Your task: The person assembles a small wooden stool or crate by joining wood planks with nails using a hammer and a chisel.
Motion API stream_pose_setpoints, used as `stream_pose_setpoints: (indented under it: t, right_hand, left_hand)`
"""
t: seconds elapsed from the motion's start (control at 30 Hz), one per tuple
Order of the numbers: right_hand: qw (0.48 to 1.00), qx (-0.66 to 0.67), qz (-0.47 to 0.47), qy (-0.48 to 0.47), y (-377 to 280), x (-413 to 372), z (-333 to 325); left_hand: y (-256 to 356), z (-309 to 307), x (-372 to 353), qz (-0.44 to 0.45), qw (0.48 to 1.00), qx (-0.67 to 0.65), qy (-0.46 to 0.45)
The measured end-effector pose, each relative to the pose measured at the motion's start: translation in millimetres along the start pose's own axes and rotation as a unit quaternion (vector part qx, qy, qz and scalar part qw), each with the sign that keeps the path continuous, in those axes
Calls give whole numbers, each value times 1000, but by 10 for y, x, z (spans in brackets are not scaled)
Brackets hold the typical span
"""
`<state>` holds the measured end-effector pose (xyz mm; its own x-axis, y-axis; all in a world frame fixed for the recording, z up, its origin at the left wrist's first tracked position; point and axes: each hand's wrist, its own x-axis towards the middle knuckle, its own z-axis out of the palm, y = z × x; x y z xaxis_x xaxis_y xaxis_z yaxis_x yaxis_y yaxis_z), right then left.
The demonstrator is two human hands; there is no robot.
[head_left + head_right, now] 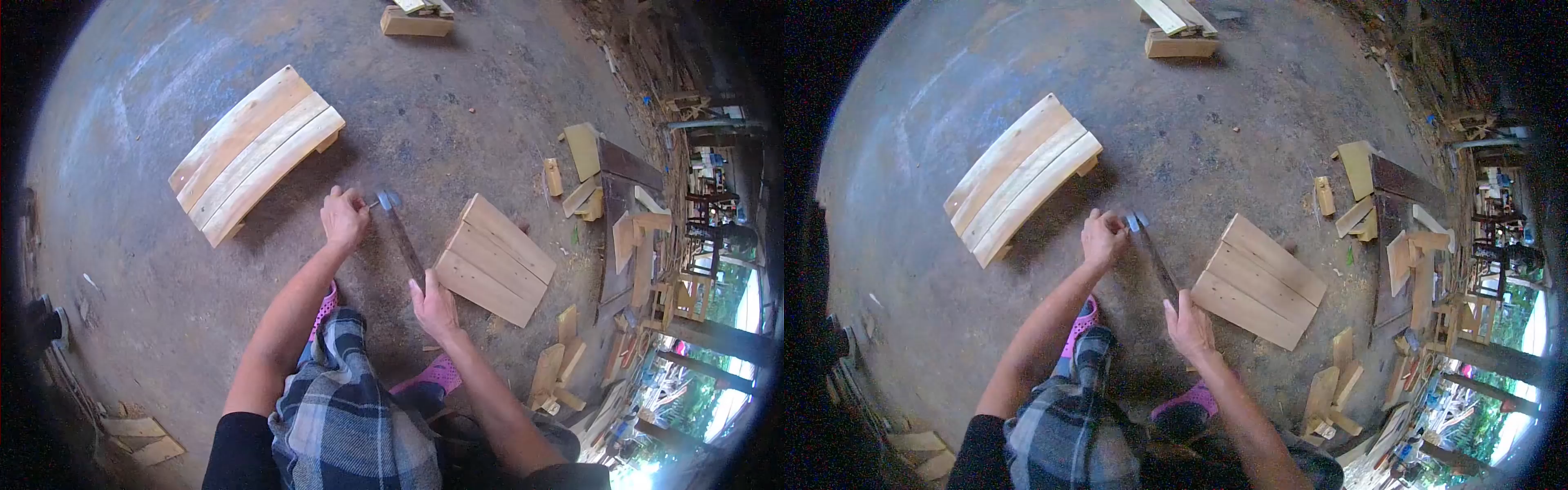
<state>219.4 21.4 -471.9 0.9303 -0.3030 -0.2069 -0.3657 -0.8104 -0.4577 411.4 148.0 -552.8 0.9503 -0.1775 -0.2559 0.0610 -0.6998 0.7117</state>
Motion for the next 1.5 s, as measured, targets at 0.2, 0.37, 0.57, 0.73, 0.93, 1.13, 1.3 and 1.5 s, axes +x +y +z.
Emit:
stream_pose_setpoints:
  t: [0.2,0.37,0.57,0.73,0.93,1.13,1.3,1.5]
  right_hand:
    - [999,22,9,32,-98,-113,-24]
    - [996,16,68,-64,16,-146,59]
    - [998,42,54,8,-95,-230,33]
    - [993,85,77,-15,-26,-295,88]
    - [985,112,132,-9,136,-448,351]
    - [985,91,145,-24,43,-426,283]
    - [984,80,158,-25,120,-461,343]
    - [975,75,201,-54,108,-479,301]
  left_hand:
    - [-14,41,0,16,999,24,37]
    - [19,-29,13,7,1000,2,18]
    - [-36,15,-18,21,1000,-3,14]
    - [-131,15,-53,55,998,-34,19]
    - [-199,26,-34,104,989,-88,56]
    - [-82,-88,-170,153,986,-9,67]
    - [-171,-24,-132,147,988,32,36]
    - [-250,11,-221,132,989,-48,-46]
